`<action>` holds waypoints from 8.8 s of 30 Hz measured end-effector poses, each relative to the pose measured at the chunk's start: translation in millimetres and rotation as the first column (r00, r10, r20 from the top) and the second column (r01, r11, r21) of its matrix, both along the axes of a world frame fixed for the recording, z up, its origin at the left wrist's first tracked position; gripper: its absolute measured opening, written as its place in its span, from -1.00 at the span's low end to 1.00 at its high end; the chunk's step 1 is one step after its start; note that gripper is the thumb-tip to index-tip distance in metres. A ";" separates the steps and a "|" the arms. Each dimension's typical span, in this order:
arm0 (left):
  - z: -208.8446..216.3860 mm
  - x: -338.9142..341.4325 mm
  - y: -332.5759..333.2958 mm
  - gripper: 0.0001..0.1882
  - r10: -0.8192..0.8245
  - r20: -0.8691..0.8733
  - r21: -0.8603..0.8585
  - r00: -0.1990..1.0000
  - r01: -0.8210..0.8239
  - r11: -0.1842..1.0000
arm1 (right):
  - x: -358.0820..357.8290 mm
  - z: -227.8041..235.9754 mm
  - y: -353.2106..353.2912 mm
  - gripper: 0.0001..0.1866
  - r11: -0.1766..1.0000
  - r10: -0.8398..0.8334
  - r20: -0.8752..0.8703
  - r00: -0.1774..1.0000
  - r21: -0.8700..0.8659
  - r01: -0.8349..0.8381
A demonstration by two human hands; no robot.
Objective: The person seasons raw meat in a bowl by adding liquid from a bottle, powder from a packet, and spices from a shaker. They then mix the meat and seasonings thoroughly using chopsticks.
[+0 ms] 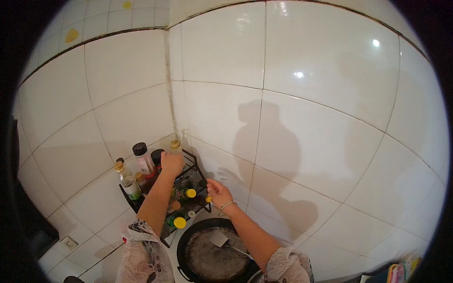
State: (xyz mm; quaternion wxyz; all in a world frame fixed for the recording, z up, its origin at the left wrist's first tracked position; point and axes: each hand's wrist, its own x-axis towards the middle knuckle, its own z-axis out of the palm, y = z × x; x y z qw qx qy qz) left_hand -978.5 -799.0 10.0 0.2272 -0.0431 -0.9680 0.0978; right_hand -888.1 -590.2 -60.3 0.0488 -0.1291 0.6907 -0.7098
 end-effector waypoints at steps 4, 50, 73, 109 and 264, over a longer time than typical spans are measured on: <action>-0.9 -7.6 6.7 -0.88 0.062 0.111 -0.032 0.992 -0.059 0.998 | 4.9 4.0 1.5 -0.60 0.999 -0.006 0.015 1.000 0.036 0.005; -45.7 965.8 565.2 -0.65 -0.568 0.121 0.928 -0.814 0.296 -0.226 | 1059.5 -69.6 292.2 -0.50 -0.019 -1.000 0.000 -0.019 -0.130 0.991; -155.9 954.5 547.4 -0.71 -0.721 0.035 0.858 -0.693 -0.348 0.377 | 1128.0 -92.3 269.6 -0.51 -0.352 -0.936 -0.079 -0.343 0.175 0.920; -190.7 926.5 540.1 -0.72 -0.726 0.067 0.736 -0.684 -0.458 0.499 | 1107.0 -101.4 271.0 -0.55 -0.496 -0.868 -0.445 -0.220 0.794 0.350; -287.9 866.4 628.8 -0.56 -0.196 0.343 0.445 -0.919 -0.024 0.895 | 955.9 -196.7 370.3 -0.62 -0.613 -0.729 -0.237 -0.642 0.645 0.457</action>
